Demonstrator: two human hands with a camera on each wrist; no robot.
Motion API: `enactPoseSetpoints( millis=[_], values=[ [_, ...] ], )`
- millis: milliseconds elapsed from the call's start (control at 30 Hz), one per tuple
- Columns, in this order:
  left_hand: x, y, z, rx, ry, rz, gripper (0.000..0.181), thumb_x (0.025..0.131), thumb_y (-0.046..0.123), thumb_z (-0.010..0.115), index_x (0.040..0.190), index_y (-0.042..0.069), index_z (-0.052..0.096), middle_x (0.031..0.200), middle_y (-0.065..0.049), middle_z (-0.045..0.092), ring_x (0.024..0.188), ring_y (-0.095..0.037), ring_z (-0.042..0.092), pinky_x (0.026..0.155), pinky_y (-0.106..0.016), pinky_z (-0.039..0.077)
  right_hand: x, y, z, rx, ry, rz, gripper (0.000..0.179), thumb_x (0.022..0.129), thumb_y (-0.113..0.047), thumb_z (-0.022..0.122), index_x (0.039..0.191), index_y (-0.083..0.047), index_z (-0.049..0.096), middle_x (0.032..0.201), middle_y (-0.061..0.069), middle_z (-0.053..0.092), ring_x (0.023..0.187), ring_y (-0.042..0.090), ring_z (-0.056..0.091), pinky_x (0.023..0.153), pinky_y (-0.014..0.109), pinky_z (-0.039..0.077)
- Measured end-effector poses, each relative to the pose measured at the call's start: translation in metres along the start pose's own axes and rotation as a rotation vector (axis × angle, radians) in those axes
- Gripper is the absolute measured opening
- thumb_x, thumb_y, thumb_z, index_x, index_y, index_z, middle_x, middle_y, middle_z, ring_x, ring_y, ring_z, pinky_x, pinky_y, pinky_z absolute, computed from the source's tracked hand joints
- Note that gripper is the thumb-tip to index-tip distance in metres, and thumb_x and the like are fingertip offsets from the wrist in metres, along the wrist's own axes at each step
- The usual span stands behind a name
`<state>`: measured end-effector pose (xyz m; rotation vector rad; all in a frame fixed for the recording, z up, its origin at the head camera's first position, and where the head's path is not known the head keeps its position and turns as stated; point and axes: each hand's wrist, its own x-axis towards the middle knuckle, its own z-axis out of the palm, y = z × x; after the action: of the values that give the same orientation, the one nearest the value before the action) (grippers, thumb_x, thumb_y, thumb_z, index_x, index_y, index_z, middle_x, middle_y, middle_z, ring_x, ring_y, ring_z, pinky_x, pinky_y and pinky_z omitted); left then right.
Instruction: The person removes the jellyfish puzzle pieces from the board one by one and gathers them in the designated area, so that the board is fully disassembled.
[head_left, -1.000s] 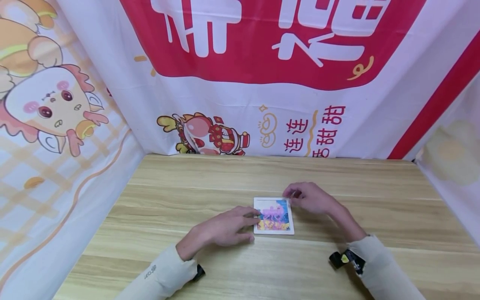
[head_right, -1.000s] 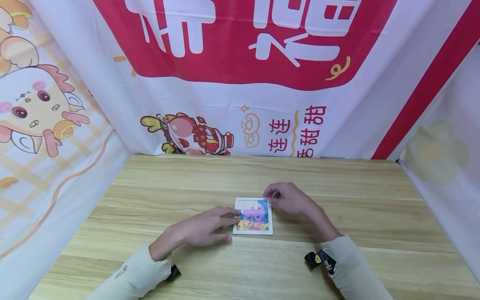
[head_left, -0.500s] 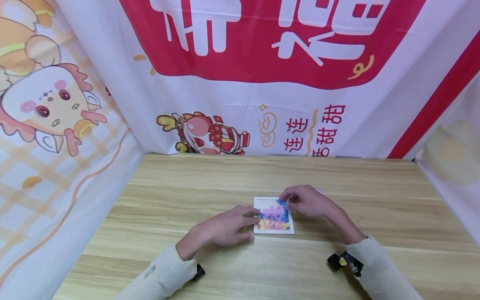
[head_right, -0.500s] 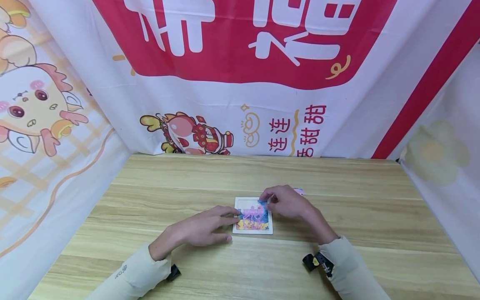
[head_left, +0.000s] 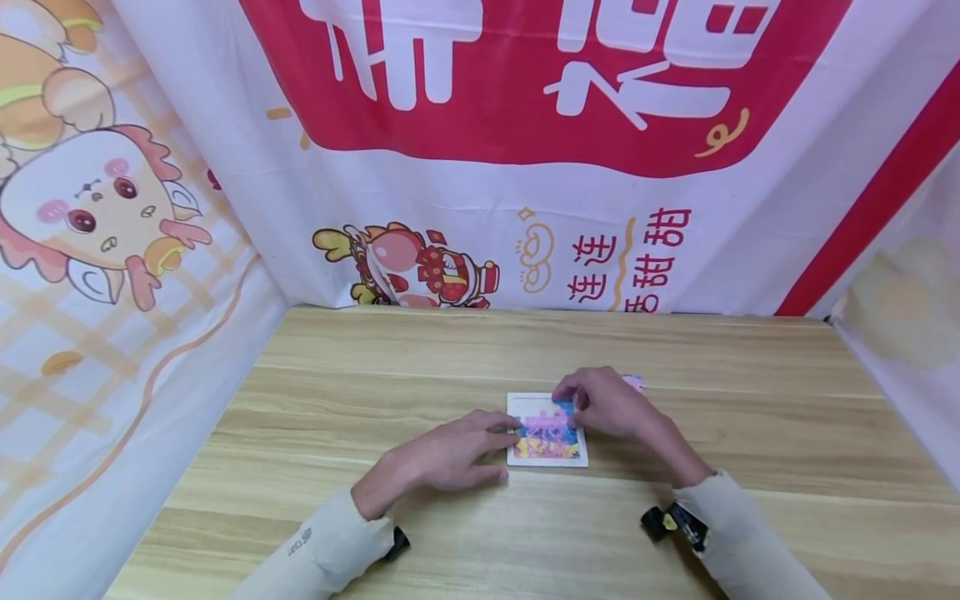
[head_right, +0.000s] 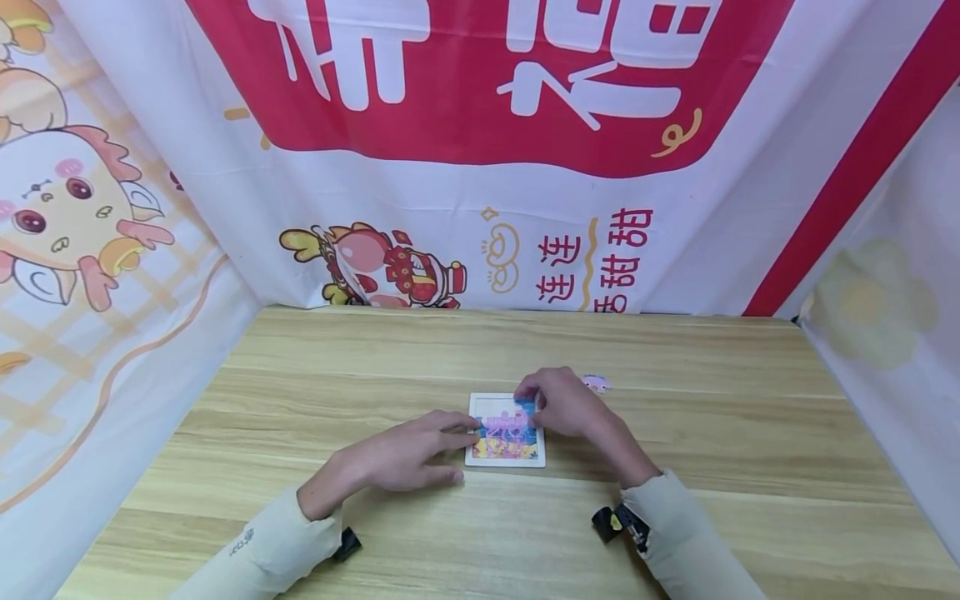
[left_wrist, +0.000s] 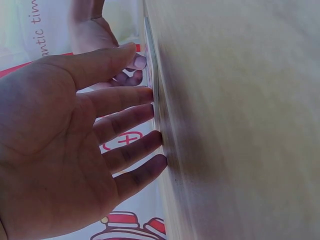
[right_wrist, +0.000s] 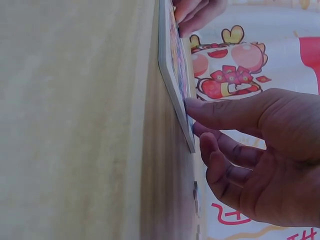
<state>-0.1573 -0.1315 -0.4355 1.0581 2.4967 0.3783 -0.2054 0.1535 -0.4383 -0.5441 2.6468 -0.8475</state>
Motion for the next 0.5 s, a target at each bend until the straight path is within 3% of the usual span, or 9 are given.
enactPoseSetpoints(
  millis=[267,500],
  values=[
    [0.0002,-0.0001,-0.0006,0.001,0.0,0.002,0.059,0.108,0.04,0.064,0.161,0.016,0.051,0.174,0.0,0.039,0.161,-0.024,0.036,0.133,-0.046,0.035,0.0075,0.0054,0.0002,0.013,-0.041,-0.009,0.038,0.092,0.0,0.081,0.127,-0.013,0.077,0.102,0.003,0.068,0.088,0.017,0.057,0.074,0.027,0.052],
    [0.0005,0.0015,-0.0007,0.006,0.005,0.0,0.06,0.107,0.039,0.065,0.16,0.015,0.051,0.173,0.0,0.04,0.16,-0.024,0.038,0.133,-0.045,0.035,0.009,0.0066,0.0019,0.028,-0.032,0.0,0.037,0.09,0.003,0.081,0.123,-0.013,0.076,0.106,0.002,0.068,0.091,0.018,0.058,0.079,0.029,0.054]
  ],
)
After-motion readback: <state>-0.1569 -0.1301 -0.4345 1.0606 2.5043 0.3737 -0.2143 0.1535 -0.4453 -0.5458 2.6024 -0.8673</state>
